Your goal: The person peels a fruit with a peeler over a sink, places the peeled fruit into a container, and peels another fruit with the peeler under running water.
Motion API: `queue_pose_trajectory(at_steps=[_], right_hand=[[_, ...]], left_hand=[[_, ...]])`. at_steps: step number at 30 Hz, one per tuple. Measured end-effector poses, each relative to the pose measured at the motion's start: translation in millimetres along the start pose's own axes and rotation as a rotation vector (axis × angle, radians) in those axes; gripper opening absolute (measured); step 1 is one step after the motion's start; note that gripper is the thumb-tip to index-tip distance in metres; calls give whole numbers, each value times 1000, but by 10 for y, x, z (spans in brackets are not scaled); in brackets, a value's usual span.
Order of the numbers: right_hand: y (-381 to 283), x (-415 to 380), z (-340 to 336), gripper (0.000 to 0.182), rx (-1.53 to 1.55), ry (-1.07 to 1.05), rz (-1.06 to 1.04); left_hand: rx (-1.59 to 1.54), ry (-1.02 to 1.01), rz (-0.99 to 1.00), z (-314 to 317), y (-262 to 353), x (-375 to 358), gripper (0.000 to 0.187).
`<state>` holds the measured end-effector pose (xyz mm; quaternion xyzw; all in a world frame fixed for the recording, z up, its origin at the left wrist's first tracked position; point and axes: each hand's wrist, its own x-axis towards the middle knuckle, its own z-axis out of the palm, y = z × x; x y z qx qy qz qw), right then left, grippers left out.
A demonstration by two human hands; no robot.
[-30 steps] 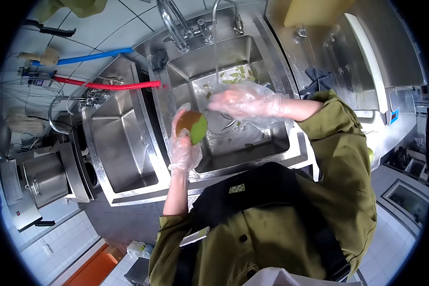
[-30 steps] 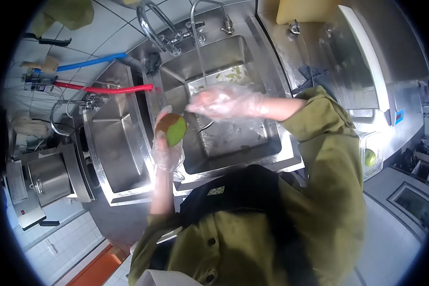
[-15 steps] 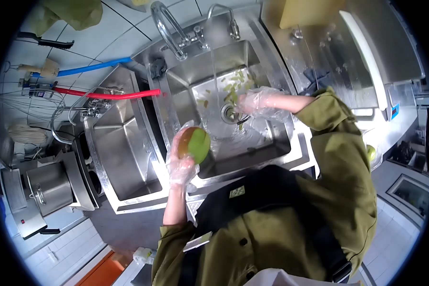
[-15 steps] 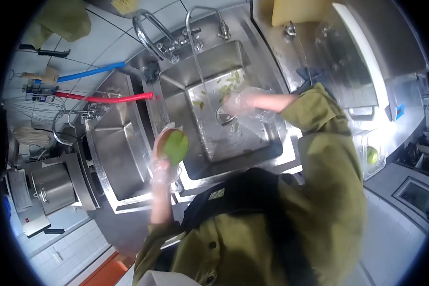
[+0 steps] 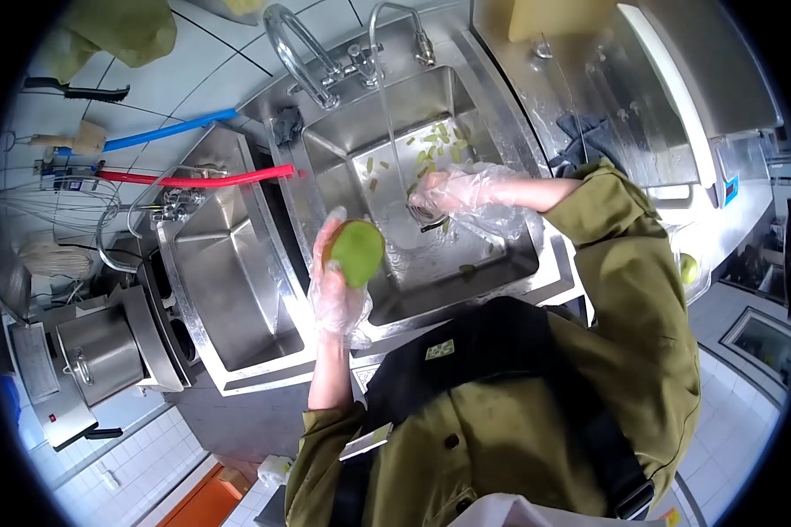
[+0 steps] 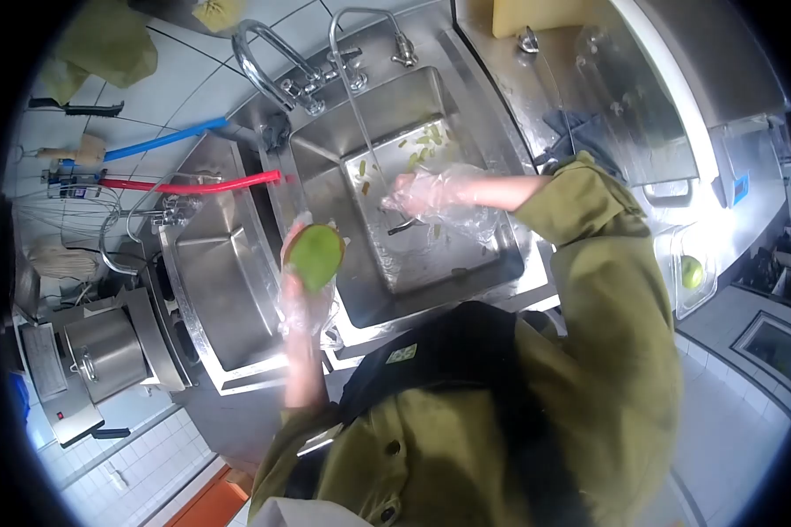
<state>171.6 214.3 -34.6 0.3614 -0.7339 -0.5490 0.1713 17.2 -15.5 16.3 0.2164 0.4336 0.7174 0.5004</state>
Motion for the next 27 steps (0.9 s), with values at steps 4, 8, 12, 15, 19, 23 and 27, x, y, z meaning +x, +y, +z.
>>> queue_pose_trajectory(at_steps=[4,8,12,15,19,23,27], right_hand=[[410,107,-387,19,1346,361,1093],[711,253,-488,20,1329,200,1203],[582,364,-416,16,1054,114,1085],[354,107,-148,12,1014,92,1045],[113,-199,50,20,1369,203,1074],[81,-196,-94,29,1704,159,1105],[810,74,-477,22,1125,181,1134]], left_hand=[[-131,59,-116,41,-78,103,75],[-130,177,-194,156,-162,115,66],[-53,189,-170,218,-217,128,64],[-65,138,-196,218,-117,83,70],[-148,23,-186,226,-20,94,68],[-104,128,-225,240,-92,102,64],[-85,128,-311,277,-58,119,62]])
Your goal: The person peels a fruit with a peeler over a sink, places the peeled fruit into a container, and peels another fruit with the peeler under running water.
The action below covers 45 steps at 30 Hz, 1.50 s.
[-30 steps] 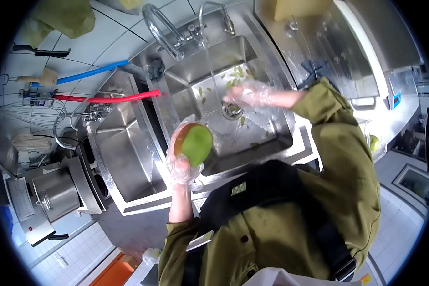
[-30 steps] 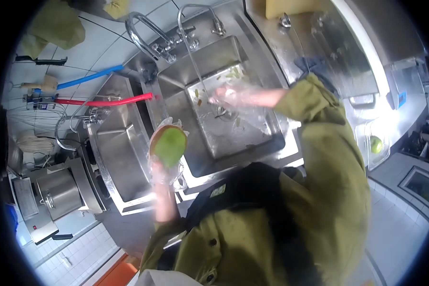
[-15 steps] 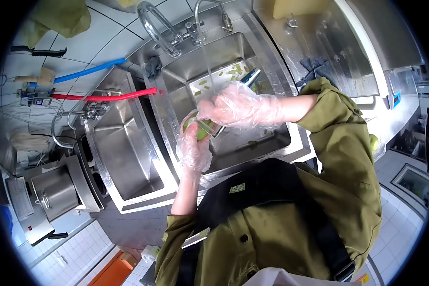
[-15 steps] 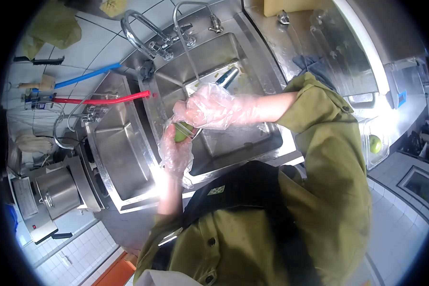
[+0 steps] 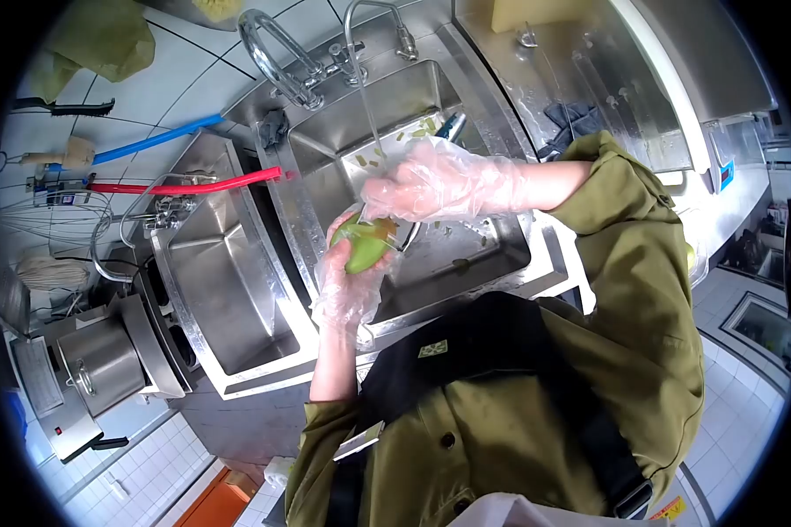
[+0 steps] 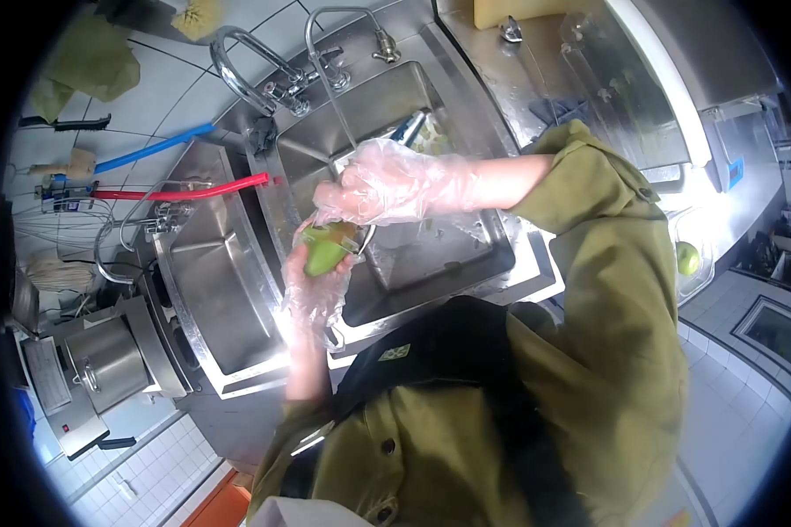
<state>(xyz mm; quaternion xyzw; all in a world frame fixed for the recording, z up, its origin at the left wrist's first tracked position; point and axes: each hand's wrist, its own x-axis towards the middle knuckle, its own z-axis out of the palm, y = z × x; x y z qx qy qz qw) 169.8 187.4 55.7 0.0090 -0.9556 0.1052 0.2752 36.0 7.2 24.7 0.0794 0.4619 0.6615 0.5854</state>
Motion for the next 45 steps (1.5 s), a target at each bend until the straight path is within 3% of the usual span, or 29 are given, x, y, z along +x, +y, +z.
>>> queue_pose_trajectory(at_steps=[1,3,6,8,9,11,13,15,18,19,21,24,27,30,32,34,36,37,38,40,41,42,44,45], right_hand=[[-5,-33,97,24,-155,238,-130],[251,-225,288,23,-4,-68,108],[895,-610,645,24,206,-517,457],[1084,-903,1104,28,34,-858,-39],[928,-771,954,30,101,-1015,-176],[528,-715,642,27,845,-430,275],[233,-479,233,22,845,-117,349],[42,-54,-112,18,174,-150,55],[-98,1,45,20,-129,85,-88],[-103,-24,138,16,-45,-40,-44],[59,-119,354,12,-81,26,-44],[330,-261,356,16,-13,-98,42],[383,-325,209,25,-86,-305,267],[240,-172,103,19,137,95,-97],[205,-175,339,14,62,-38,-137],[27,9,132,13,-128,-112,-143],[375,-41,146,16,-235,-237,-65],[597,-276,316,18,-215,-364,37],[482,-251,209,20,201,-427,306],[387,-404,336,25,377,-363,246],[353,-463,478,29,296,-193,82],[257,-409,499,33,184,-10,-64],[-11,-278,264,33,38,-126,-25],[-57,-287,348,32,357,-178,172]], left_hand=[[-37,-47,16,-10,11,-5,62],[-114,-138,43,-35,8,-55,61],[11,-170,128,-51,56,-138,60],[10,-84,150,-120,40,-99,59],[16,-77,138,-178,24,-99,59],[-18,-73,127,-167,0,-85,54],[12,-39,69,-115,33,-94,51],[12,-15,30,-123,48,-79,48],[-38,23,23,-119,-3,-36,45],[-52,48,45,-46,-41,-29,46],[-81,149,55,103,-30,-50,47],[-261,-66,-55,-100,-105,3,47],[7,43,83,-1,-63,-29,45],[157,185,54,67,-38,-37,42],[288,229,40,180,7,-37,44],[526,131,201,25,-74,-17,45],[181,98,246,21,-102,-83,46],[119,109,262,139,-60,-201,36],[-18,141,198,124,-70,-123,36],[-264,215,31,-80,-125,-8,37],[-446,133,-110,-251,-166,60,40],[-480,175,-147,-197,-154,67,40],[-547,257,-223,-24,-148,89,40],[-456,118,-227,-5,-183,93,49]])
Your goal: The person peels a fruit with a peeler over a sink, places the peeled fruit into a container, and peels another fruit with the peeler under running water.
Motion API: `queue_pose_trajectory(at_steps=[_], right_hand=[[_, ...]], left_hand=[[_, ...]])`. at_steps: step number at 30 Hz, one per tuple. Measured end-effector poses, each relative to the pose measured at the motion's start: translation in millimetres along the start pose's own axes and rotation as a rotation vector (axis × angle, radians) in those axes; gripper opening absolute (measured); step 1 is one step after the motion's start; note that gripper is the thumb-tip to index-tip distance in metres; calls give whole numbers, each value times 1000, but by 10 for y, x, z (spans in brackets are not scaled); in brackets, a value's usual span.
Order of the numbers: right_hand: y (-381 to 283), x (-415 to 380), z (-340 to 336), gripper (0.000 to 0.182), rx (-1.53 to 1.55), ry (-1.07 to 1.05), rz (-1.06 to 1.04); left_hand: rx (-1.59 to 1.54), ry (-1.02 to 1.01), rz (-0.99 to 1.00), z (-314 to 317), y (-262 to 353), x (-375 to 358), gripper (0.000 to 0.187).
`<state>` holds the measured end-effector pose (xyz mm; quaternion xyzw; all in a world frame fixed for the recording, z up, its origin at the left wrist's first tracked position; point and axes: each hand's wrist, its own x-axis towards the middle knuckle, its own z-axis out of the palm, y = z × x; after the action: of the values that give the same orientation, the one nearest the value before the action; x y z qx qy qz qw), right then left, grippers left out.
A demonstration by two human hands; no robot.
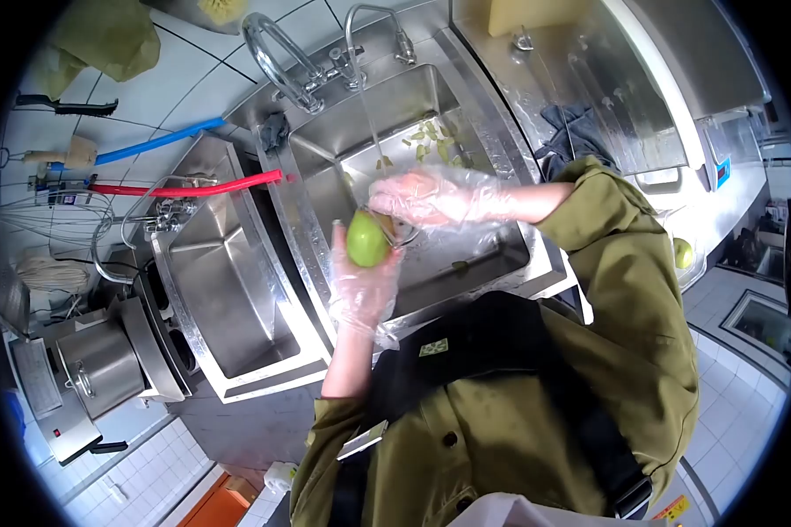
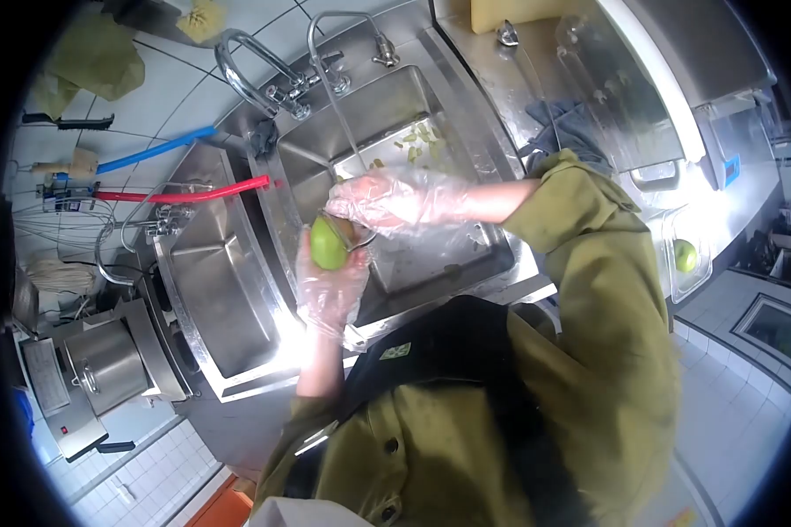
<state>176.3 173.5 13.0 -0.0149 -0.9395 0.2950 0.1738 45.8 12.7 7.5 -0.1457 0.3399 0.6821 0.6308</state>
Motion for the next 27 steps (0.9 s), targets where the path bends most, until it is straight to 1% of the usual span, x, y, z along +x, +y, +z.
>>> queue_pose_trajectory(at_steps=[1,3,4,7,8,9,11,13,14,18,21,22,23,24,25,26,27], right_hand=[[-15,2,94,32,329,14,183],[-79,127,184,31,539,78,361],[-40,140,275,32,616,130,375],[-87,109,197,25,538,142,411],[-70,70,136,22,397,110,263],[7,28,20,19,251,79,112],[63,50,-194,14,-11,43,-27],[23,119,-416,10,-244,31,-7],[-16,164,-461,9,-257,167,-167],[-167,274,-479,10,-464,188,-307],[66,247,-443,11,-571,284,-354],[208,293,-508,14,-496,35,-225],[287,302,-614,15,-695,-259,52],[361,218,-567,18,-642,-211,75],[481,141,-511,22,-601,-172,84],[417,133,-516,21,-233,-57,17],[352,141,-496,17,-305,94,-198]], left_hand=[[144,-3,91,7,-61,28,54],[430,-6,273,18,-161,90,62],[490,-92,291,23,-148,107,70],[499,-162,394,147,-210,-22,75],[665,-204,424,29,-173,17,81],[659,-207,389,-22,-136,32,83],[648,-213,314,-108,-86,33,86],[637,-213,330,-136,-69,34,84],[645,-204,334,-77,-58,-2,84],[661,-217,349,56,-70,-54,78],[768,-131,329,118,-20,-121,74],[774,-213,365,99,-32,-167,72],[786,-305,404,93,-25,-197,71],[796,-393,440,94,-6,-226,70],[814,-351,436,137,20,-203,70],[827,-304,429,175,35,-188,70],[852,-245,401,160,55,-218,70]])
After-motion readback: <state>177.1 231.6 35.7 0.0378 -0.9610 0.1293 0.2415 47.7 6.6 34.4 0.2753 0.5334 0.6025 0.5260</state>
